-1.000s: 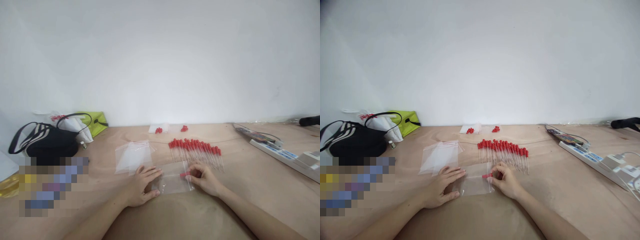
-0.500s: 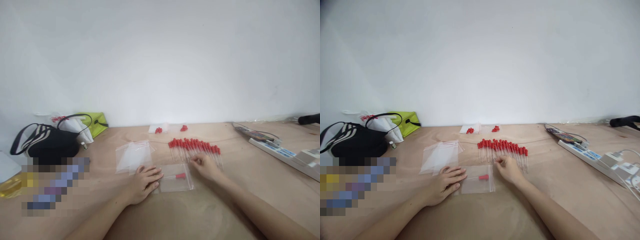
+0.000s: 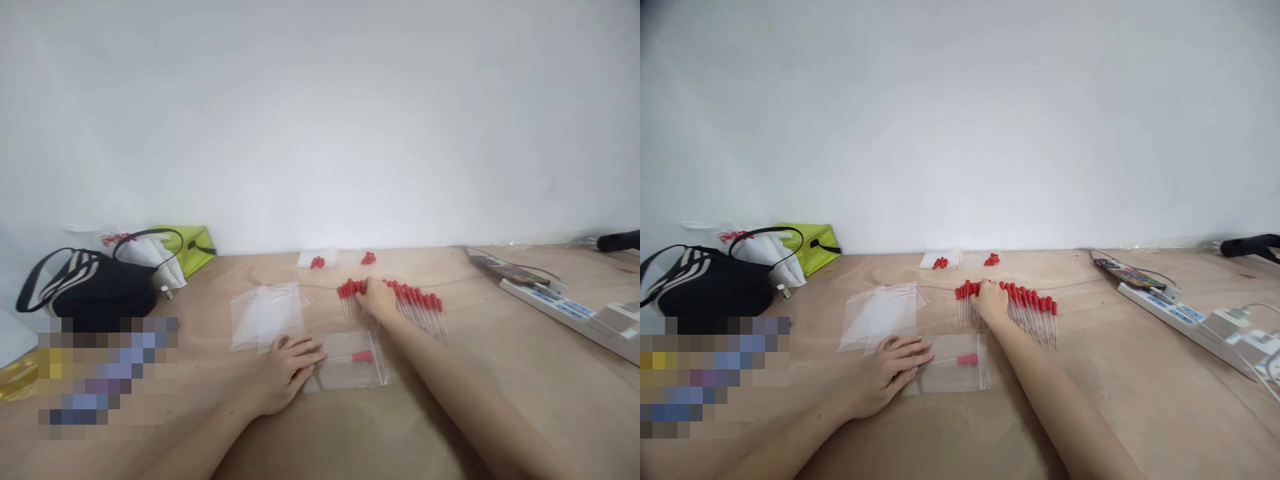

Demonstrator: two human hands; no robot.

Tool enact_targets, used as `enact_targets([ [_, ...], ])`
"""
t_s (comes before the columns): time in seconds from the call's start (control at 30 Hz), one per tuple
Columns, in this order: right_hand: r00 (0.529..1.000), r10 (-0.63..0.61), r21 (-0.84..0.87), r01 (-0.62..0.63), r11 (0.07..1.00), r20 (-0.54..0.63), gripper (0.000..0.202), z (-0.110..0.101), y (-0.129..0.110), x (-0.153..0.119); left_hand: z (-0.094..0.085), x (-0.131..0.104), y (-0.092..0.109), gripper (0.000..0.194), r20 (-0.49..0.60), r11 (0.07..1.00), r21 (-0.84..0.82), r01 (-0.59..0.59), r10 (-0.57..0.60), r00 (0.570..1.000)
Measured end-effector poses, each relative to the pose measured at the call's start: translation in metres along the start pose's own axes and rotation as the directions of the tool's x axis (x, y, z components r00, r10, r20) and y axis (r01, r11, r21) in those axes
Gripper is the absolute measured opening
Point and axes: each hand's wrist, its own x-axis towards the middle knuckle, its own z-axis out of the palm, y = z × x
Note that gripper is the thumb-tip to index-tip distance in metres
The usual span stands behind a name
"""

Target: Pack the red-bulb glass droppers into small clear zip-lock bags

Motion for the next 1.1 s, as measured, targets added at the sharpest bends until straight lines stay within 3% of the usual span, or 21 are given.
enact_targets([
  [0.3, 0.997, -0.076, 0.013, 0.077, 0.997, -0.020, 0.027, -0.002, -0.009, -0.003, -0.001, -0.001, 0.002, 0.035, 0.004, 1.000, 0.007, 0.004, -0.004, 1.000],
  [0.47, 0.984, -0.125, 0.147, 0.143, 0.979, -0.124, 0.044, -0.025, 0.029, -0.021, 0.000, 0.001, -0.001, 0.034, -0.015, 1.000, 0.014, -0.017, 0.018, 1.000],
  [0.53, 0.975, -0.068, 0.446, 0.158, 0.881, -0.213, 0.049, -0.027, 0.051, -0.037, 0.001, 0.001, -0.002, 0.034, -0.022, 1.000, 0.018, -0.026, 0.026, 0.999],
  [0.63, 0.986, 0.062, 0.796, 0.087, 0.599, -0.154, 0.051, -0.020, 0.074, -0.063, 0.002, 0.001, -0.004, 0.035, -0.035, 0.999, 0.015, -0.034, 0.035, 0.999],
  [0.73, 0.985, 0.151, 0.921, 0.015, 0.390, -0.080, 0.052, -0.010, 0.077, -0.082, 0.003, 0.001, -0.005, 0.037, -0.067, 0.999, 0.007, -0.039, 0.039, 0.997],
  [0.9, 0.990, 0.130, 0.979, -0.073, 0.192, 0.048, 0.047, -0.003, 0.059, -0.094, 0.006, 0.000, -0.005, 0.038, -0.101, 0.999, -0.004, -0.031, 0.031, 0.994],
  [1.0, 0.993, 0.040, 0.971, -0.119, 0.209, 0.113, 0.041, -0.001, 0.054, -0.097, 0.005, 0.000, -0.004, 0.038, -0.073, 1.000, -0.006, -0.023, 0.022, 0.997],
  [1.1, 0.987, -0.071, 0.924, -0.109, 0.367, 0.145, 0.031, 0.000, 0.058, -0.098, 0.003, 0.000, -0.003, 0.039, -0.058, 1.000, -0.012, -0.021, 0.020, 0.998],
])
